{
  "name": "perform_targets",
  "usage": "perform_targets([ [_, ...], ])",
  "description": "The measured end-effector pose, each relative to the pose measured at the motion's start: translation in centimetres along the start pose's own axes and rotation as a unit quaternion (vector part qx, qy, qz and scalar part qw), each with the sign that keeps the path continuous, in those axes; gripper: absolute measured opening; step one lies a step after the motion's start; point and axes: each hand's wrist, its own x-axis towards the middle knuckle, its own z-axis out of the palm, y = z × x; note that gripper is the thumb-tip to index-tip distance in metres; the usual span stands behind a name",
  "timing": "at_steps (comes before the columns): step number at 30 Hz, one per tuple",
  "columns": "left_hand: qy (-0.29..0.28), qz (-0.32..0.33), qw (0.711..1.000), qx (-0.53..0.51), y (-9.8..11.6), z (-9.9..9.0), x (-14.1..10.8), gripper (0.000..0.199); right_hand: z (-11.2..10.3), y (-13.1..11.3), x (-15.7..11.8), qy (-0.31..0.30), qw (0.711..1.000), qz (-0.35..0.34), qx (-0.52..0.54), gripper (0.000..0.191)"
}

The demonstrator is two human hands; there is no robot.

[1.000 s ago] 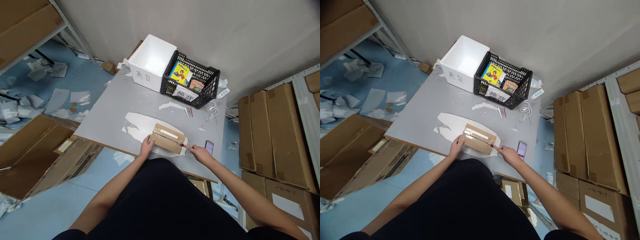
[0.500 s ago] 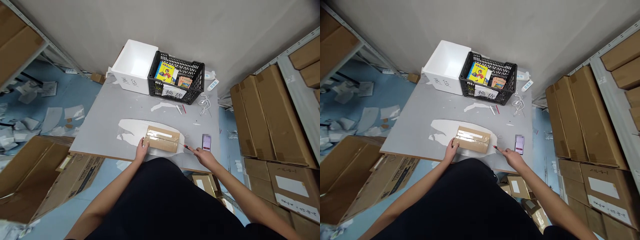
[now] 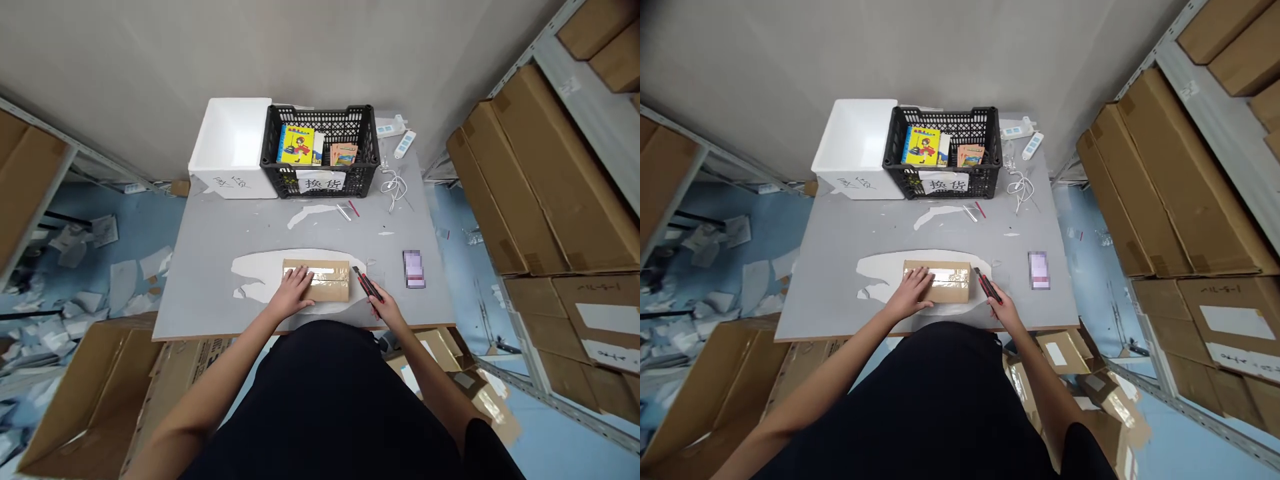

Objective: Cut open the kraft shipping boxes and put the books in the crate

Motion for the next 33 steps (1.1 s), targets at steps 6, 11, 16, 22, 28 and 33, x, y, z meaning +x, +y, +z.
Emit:
perform_targets([
  [6,-0.027,0.037,0.996,0.072,-0.5,0.0,2.1,0.074,1.3,0.8,0.0,-0.008,0.995,0.001,0.095,0.072],
  [11,-0.001,0.040,0.984,0.175,-0.8,0.3,2.8,0.066,1.2,0.8,-0.4,-0.014,0.991,-0.003,0.131,0.070],
  [16,0.023,0.031,0.971,0.237,-1.0,0.8,3.2,0.066,0.8,0.0,-0.6,-0.028,0.991,0.006,0.130,0.070],
  [22,0.028,0.005,0.968,0.250,-0.6,1.0,3.2,0.065,0.3,-0.7,-1.0,-0.056,0.993,0.035,0.098,0.068],
  [28,0.027,0.001,0.966,0.256,-0.4,1.0,3.3,0.066,-0.5,-1.1,-1.1,-0.055,0.997,0.045,0.035,0.065],
  [33,0.033,0.001,0.967,0.251,-0.4,1.0,3.3,0.065,-1.4,-0.6,-1.4,-0.075,0.996,0.042,0.005,0.066],
])
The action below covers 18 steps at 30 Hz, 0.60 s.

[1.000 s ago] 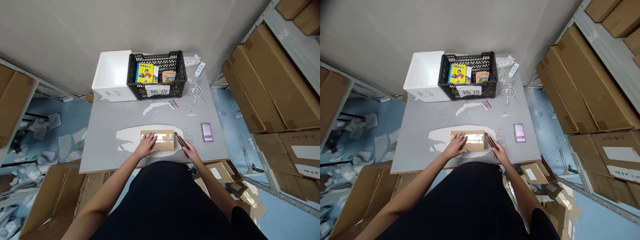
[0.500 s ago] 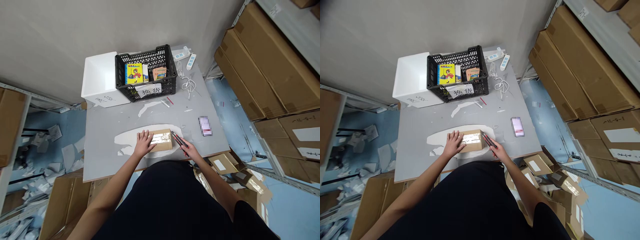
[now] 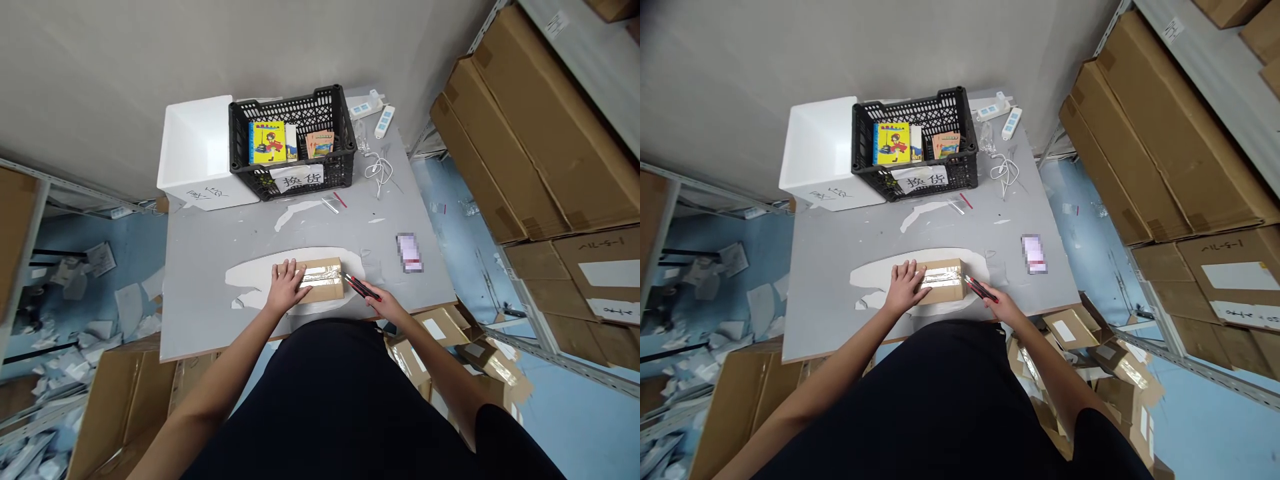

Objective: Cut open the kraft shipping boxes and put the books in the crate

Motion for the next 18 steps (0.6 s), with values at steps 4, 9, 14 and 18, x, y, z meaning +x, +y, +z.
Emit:
perform_targets([
  [4,-0.001,-0.003,1.000,-0.003,0.00,-0.01,0.01,0.066,-0.50,0.24,-0.26,0.012,0.999,-0.022,-0.030,0.063],
  [9,0.001,-0.003,1.000,-0.007,-0.01,-0.09,0.02,0.067,-0.67,0.10,-0.65,0.013,0.999,-0.023,-0.029,0.062],
  [14,0.002,-0.001,1.000,0.000,0.02,-0.12,0.06,0.065,-0.14,0.11,-0.98,0.002,1.000,-0.002,-0.018,0.064],
  [18,0.000,-0.003,1.000,-0.004,0.01,-0.13,0.08,0.065,-0.17,0.00,-1.03,-0.009,1.000,-0.001,-0.027,0.063],
])
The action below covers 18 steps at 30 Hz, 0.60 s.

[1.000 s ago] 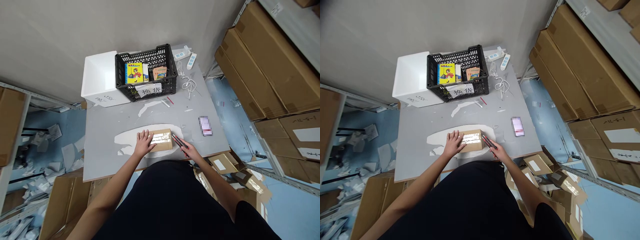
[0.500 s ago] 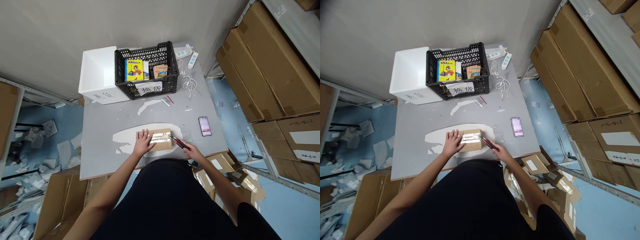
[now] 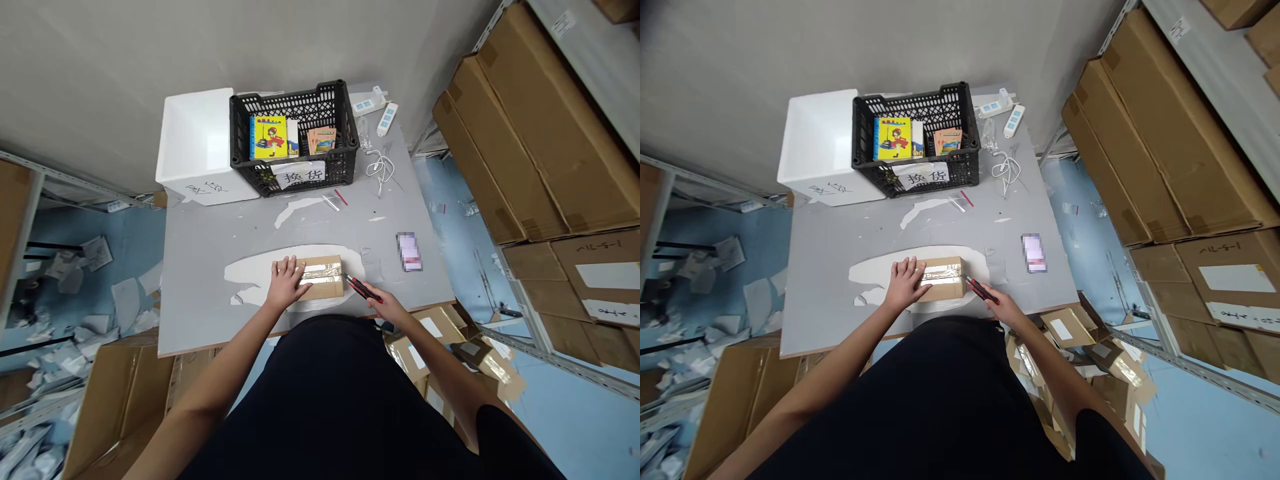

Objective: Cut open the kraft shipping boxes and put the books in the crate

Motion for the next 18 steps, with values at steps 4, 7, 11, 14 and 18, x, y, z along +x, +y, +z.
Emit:
perform_targets([
  [4,-0.005,-0.003,1.000,-0.008,0.0,-0.1,0.0,0.065,-0.5,0.1,-0.1,0.002,1.000,0.005,-0.008,0.063],
  [7,-0.009,-0.008,1.000,-0.016,0.1,-0.1,0.0,0.065,-0.4,0.3,-0.5,0.002,1.000,0.019,-0.002,0.065],
  [11,-0.016,-0.019,0.999,-0.037,0.2,-0.3,0.1,0.064,0.7,0.3,-1.5,-0.004,0.999,0.044,0.031,0.068],
  [14,-0.022,-0.021,0.999,-0.035,0.3,-0.4,0.1,0.064,1.4,0.4,-2.0,0.002,0.997,0.055,0.054,0.069],
  [18,-0.022,-0.019,0.999,-0.028,0.2,-0.4,0.1,0.064,1.4,1.1,-2.8,-0.011,0.995,0.067,0.069,0.070],
])
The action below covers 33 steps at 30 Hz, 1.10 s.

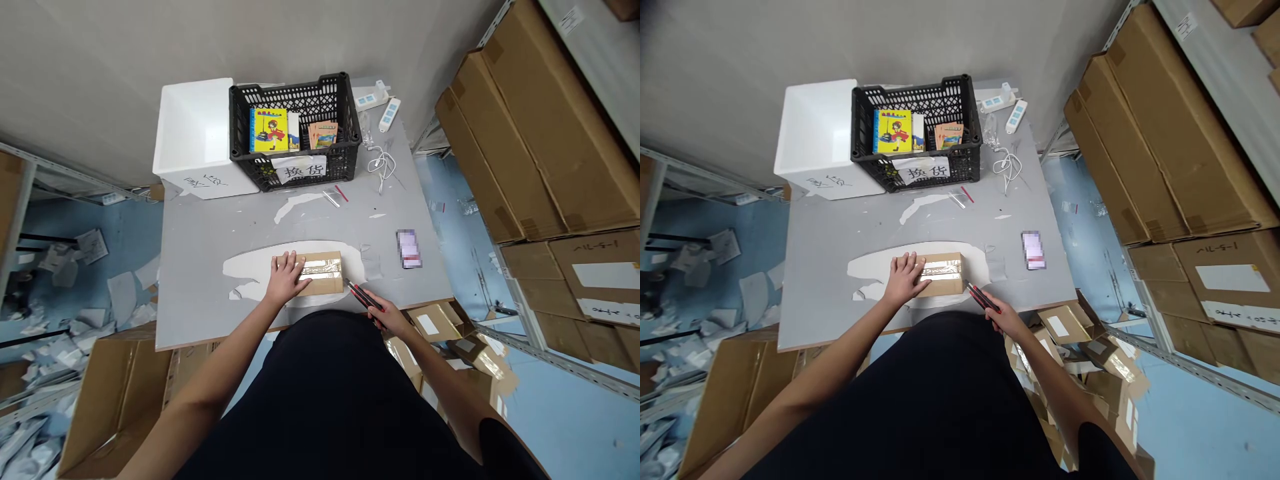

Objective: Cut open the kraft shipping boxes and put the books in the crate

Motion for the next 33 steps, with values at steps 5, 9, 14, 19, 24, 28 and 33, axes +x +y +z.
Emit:
perform_targets([
  [5,0.015,0.011,1.000,-0.009,-0.2,0.1,-0.2,0.064,-0.1,1.2,-1.0,0.012,0.999,-0.019,0.040,0.071],
  [9,0.024,0.012,0.999,-0.019,-0.4,-0.1,-0.1,0.068,1.8,1.5,0.1,0.092,0.981,-0.050,0.166,0.075],
  [14,0.022,-0.016,0.999,-0.035,-1.4,-1.0,0.5,0.066,5.4,0.6,3.4,0.071,0.956,-0.042,0.281,0.048],
  [19,0.027,-0.085,0.995,-0.046,-2.0,-1.3,-0.5,0.063,6.9,-1.6,6.3,0.106,0.939,-0.086,0.315,0.045],
  [24,0.009,-0.188,0.975,-0.114,-0.6,-0.1,-3.3,0.065,8.0,-5.2,10.0,0.122,0.937,-0.158,0.288,0.040],
  [28,0.033,-0.294,0.939,-0.174,0.5,1.0,-5.0,0.070,10.0,-9.0,13.5,0.096,0.951,-0.192,0.221,0.037],
  [33,0.045,-0.345,0.884,-0.312,0.6,1.6,-6.6,0.073,11.4,-12.5,15.7,0.019,0.959,-0.209,0.188,0.037],
])
